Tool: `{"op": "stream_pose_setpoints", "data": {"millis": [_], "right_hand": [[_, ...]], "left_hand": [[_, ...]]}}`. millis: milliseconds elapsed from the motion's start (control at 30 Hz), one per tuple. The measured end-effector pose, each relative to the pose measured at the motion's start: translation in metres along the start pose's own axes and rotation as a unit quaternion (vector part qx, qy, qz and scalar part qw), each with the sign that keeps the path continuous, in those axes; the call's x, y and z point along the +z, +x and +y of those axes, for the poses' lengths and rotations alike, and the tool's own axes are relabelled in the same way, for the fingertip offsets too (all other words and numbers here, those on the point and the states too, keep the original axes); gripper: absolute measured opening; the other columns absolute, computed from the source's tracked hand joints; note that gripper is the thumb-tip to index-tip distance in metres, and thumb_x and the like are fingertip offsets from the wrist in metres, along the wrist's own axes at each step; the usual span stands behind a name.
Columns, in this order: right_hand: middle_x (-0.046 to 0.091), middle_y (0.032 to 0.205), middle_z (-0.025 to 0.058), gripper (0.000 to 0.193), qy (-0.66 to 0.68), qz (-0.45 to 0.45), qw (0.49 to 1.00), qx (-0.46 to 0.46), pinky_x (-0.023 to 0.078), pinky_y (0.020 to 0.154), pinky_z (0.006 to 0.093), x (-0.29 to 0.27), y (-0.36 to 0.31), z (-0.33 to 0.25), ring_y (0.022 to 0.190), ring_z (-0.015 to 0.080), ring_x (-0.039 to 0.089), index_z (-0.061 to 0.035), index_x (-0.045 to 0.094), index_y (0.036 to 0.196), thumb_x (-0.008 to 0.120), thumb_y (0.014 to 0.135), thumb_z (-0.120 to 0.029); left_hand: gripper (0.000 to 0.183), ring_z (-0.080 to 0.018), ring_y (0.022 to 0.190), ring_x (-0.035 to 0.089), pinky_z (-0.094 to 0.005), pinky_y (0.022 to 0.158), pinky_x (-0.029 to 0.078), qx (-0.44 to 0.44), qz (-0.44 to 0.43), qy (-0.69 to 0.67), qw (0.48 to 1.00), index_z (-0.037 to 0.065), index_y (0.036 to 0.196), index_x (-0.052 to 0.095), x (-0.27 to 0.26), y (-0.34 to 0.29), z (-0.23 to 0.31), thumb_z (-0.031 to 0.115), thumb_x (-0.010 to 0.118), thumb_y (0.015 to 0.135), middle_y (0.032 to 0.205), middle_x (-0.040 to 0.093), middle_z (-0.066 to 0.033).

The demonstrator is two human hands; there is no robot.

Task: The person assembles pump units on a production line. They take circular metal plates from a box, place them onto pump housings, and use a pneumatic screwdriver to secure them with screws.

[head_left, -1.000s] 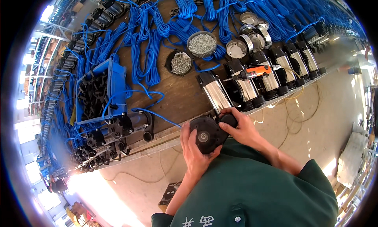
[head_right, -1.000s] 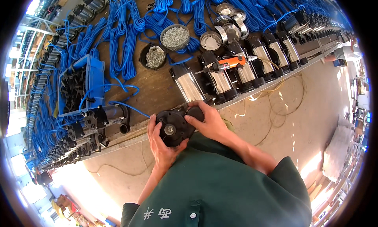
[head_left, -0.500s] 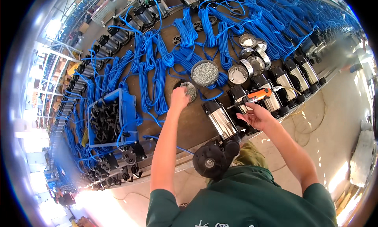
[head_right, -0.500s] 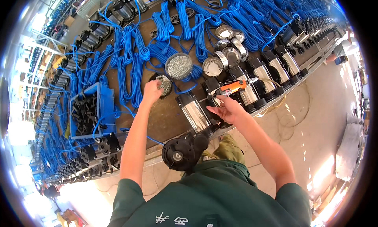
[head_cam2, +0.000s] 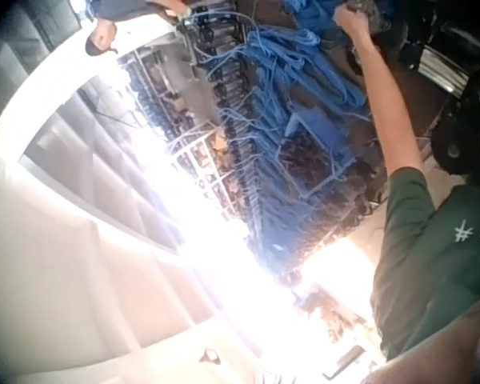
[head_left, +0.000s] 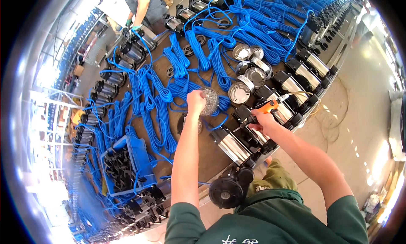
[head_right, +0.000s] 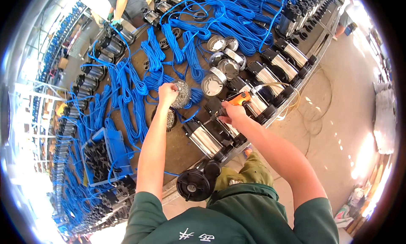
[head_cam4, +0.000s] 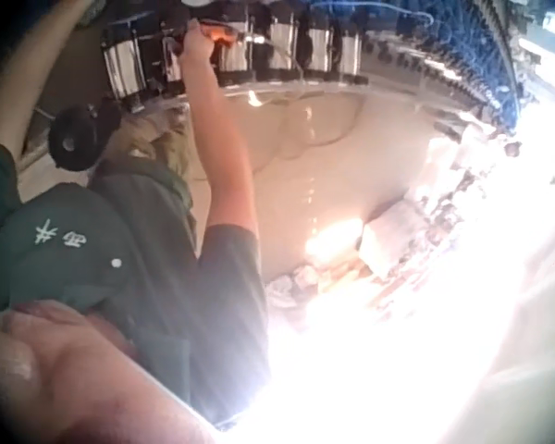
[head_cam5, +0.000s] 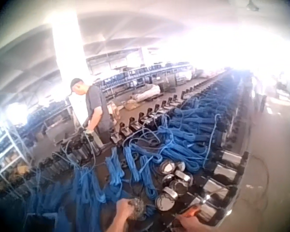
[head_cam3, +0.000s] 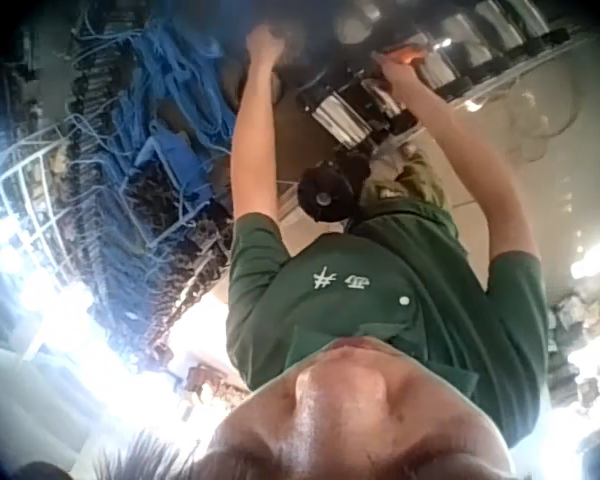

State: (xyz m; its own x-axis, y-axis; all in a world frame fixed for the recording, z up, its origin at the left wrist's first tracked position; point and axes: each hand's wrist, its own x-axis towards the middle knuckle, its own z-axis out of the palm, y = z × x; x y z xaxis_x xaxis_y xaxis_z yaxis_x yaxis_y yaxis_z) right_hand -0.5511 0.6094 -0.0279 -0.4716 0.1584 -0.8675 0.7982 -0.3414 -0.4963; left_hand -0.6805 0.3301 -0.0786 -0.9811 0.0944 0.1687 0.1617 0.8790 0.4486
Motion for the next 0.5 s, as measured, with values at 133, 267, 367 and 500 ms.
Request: {"op": "stream_pose_setpoints", "data": {"millis": [133, 267, 367, 500], "right_hand": [[0.053, 0.061, 0.0000, 0.025, 0.048, -0.025, 0.998, -0.011, 0.033, 0.038, 0.0216, -0.008, 0.003, -0.001, 0.045, 0.0084, 0.048, -0.0107, 0.057, 0.080, 0.069, 0.077, -0.032], [0.047, 0.058, -0.0010, 0.030, 0.210, -0.307, 0.928, 0.031, 0.021, 0.039, 0.0213, -0.045, -0.020, -0.012, 0.044, 0.0090, 0.033, -0.0165, 0.046, 0.069, 0.063, 0.077, -0.041], [0.046, 0.060, -0.0015, 0.030, 0.206, -0.294, 0.930, -0.076, 0.030, 0.042, 0.0239, -0.060, -0.047, -0.021, 0.047, 0.0104, 0.040, -0.0163, 0.045, 0.072, 0.061, 0.078, -0.041], [0.065, 0.103, 0.0098, 0.033, 0.242, -0.301, 0.888, -0.248, 0.048, 0.074, 0.0298, -0.064, -0.087, -0.025, 0.081, 0.0182, 0.059, -0.0048, 0.058, 0.103, 0.056, 0.082, -0.030]], "left_hand": [[0.012, -0.0333, 0.081, 0.064, -0.0402, 0.074, 0.057, -0.370, -0.047, -0.587, 0.718, -0.009, 0.087, 0.059, -0.021, -0.010, -0.023, -0.001, 0.055, 0.079, 0.085, 0.064, -0.0223], [0.022, -0.0422, 0.100, 0.059, -0.0524, 0.089, 0.052, -0.425, -0.052, -0.709, 0.560, -0.012, 0.096, 0.052, -0.044, -0.027, -0.020, 0.005, 0.041, 0.087, 0.103, 0.059, -0.0299], [0.028, -0.0450, 0.105, 0.057, -0.0568, 0.094, 0.048, -0.407, -0.058, -0.722, 0.556, -0.013, 0.096, 0.052, -0.057, -0.036, -0.015, 0.011, 0.037, 0.092, 0.106, 0.058, -0.0307], [0.032, -0.0464, 0.106, 0.056, -0.0587, 0.096, 0.046, -0.414, -0.045, -0.720, 0.555, -0.013, 0.098, 0.052, -0.059, -0.037, -0.008, 0.016, 0.037, 0.095, 0.107, 0.058, -0.0308]]}}
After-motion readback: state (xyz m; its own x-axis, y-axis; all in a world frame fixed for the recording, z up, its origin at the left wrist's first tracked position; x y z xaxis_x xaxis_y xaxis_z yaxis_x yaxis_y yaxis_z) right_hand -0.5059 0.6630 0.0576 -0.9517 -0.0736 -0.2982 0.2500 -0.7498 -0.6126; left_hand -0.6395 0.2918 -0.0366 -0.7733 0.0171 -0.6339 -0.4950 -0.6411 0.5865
